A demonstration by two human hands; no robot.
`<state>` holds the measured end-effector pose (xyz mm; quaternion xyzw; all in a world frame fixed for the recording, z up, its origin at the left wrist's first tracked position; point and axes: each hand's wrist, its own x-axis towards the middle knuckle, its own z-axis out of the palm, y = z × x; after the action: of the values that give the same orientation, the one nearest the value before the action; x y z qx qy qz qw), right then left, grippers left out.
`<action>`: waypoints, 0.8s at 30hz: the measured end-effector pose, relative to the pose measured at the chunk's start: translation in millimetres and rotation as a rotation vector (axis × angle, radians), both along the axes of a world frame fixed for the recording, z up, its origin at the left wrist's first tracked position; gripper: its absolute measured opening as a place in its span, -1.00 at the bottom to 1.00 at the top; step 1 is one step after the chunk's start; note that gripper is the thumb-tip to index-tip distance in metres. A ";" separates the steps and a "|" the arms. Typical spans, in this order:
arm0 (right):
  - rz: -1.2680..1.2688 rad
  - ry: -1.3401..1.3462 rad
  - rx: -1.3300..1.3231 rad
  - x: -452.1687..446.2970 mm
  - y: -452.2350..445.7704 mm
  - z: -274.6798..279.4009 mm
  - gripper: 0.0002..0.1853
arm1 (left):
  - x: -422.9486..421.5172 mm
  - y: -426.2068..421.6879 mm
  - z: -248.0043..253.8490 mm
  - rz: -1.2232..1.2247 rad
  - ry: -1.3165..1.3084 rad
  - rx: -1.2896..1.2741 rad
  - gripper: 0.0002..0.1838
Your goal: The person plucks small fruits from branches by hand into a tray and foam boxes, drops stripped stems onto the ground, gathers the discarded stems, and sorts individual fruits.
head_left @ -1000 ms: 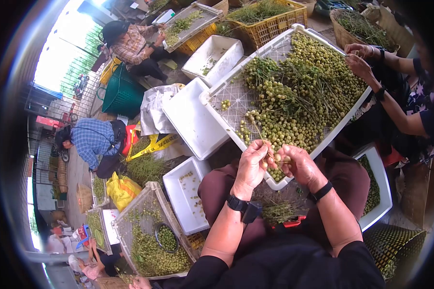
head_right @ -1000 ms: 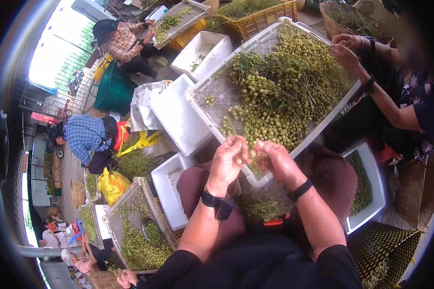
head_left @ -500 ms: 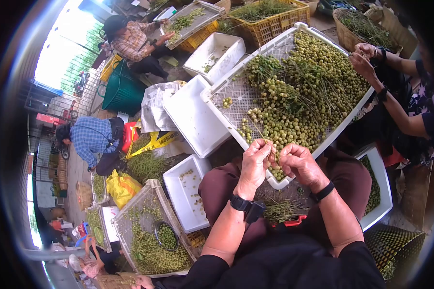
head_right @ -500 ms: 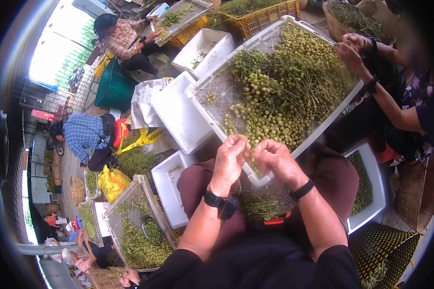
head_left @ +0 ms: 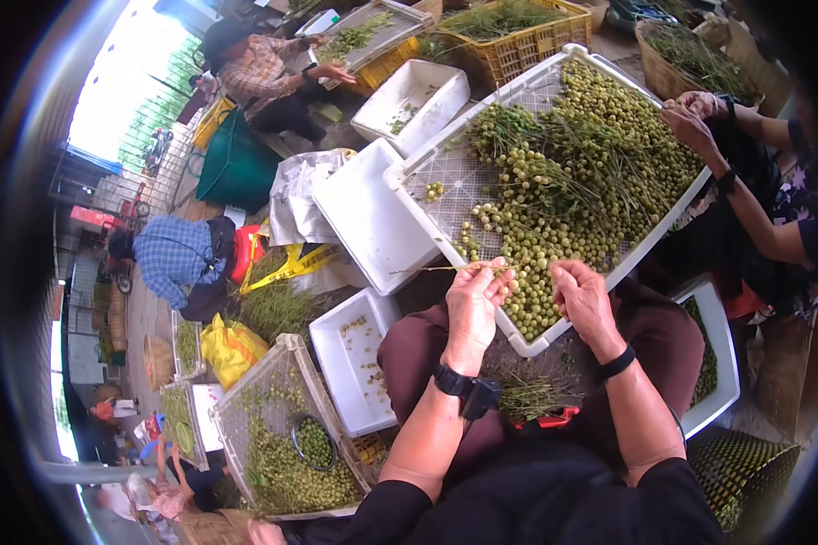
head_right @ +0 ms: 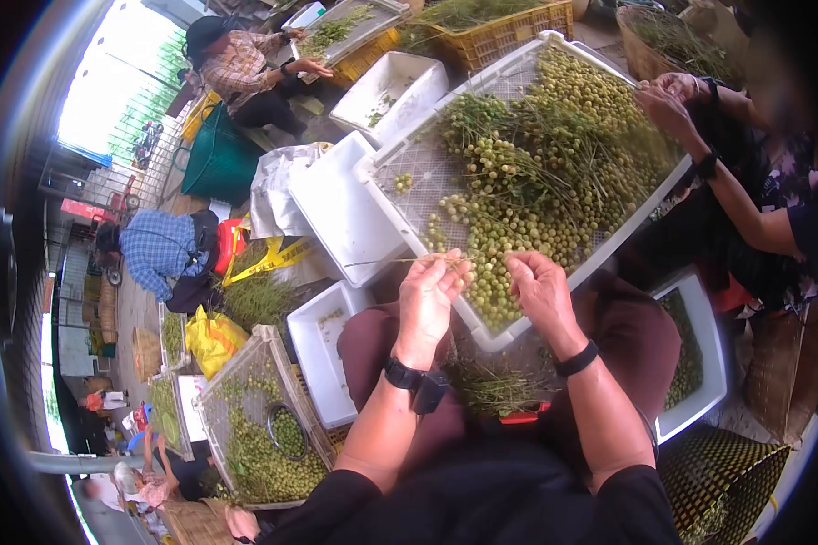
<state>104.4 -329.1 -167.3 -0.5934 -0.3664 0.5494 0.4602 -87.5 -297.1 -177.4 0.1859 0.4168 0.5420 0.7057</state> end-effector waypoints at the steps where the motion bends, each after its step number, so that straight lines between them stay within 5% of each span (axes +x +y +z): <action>1: 0.052 0.021 -0.020 -4.6 -1.4 1.0 -0.68 | -0.2 -0.9 0.7 0.001 0.015 -0.002 -0.88; 13: 0.207 -0.345 0.067 -29.8 -4.2 -16.3 -0.75 | 26.9 -16.6 -1.5 -0.106 0.377 0.212 -0.89; 19: 0.369 0.028 -0.136 -26.0 -2.2 1.4 -0.70 | 19.4 -15.2 -4.0 -0.059 0.666 0.438 -0.90; 24: 0.394 0.267 -0.170 -24.7 -5.0 6.4 -0.72 | 15.4 -12.9 -1.4 0.009 0.532 0.311 -0.92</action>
<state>79.6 -334.1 -160.9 -0.4694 -0.3636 0.7307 0.3369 -72.2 -310.0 -178.8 0.4252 0.4999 0.5347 0.5324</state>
